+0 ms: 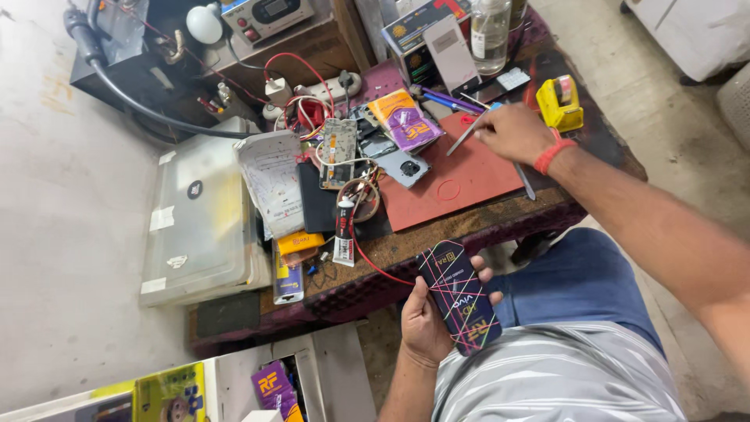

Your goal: The person sits at a cluttered repair workbench and uses a blue electric screwdriver to unscrew the back cover of a smartphone. They set the cover aside, handle the phone body, then stretch a rubber band around the phone and place it on the bench.

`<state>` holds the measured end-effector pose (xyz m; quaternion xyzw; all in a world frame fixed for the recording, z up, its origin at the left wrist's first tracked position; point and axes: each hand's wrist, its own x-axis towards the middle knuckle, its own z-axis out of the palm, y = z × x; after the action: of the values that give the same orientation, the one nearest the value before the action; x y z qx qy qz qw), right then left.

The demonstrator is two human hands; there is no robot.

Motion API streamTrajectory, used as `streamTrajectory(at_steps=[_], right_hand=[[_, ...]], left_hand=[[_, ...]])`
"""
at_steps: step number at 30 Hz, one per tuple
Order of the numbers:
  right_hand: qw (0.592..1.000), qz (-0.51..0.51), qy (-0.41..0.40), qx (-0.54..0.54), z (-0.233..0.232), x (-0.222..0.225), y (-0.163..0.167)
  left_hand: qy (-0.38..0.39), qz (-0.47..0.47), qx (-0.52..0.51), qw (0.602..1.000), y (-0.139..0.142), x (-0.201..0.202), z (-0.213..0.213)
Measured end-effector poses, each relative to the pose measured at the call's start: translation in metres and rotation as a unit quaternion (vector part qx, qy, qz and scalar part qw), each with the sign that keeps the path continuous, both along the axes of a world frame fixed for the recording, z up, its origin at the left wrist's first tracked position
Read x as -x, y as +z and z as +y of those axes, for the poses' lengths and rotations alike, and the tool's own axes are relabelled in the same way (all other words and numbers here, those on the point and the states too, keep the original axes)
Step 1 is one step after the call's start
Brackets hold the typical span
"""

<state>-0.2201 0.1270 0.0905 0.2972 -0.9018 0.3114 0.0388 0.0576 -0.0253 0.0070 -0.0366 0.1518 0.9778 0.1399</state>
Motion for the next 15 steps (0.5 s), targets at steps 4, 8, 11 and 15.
streamTrajectory(at_steps=[4,8,11,15], right_hand=[[0.977,-0.022,-0.06,-0.202,-0.041,0.02,0.023],[0.947,-0.027,-0.068,-0.313,-0.072,0.016,0.035],[0.938,-0.031,-0.039,-0.343,-0.079,0.014,0.028],[0.979,0.204,-0.007,-0.016,-0.064,0.009,0.015]], left_hand=[[0.091,0.05,-0.049,0.993,0.007,-0.005,-0.005],[0.114,0.061,-0.104,0.986,0.004,-0.003,-0.017],[0.091,0.064,-0.128,0.985,-0.002,0.004,-0.02],[0.055,0.068,-0.182,0.979,-0.004,0.015,-0.015]])
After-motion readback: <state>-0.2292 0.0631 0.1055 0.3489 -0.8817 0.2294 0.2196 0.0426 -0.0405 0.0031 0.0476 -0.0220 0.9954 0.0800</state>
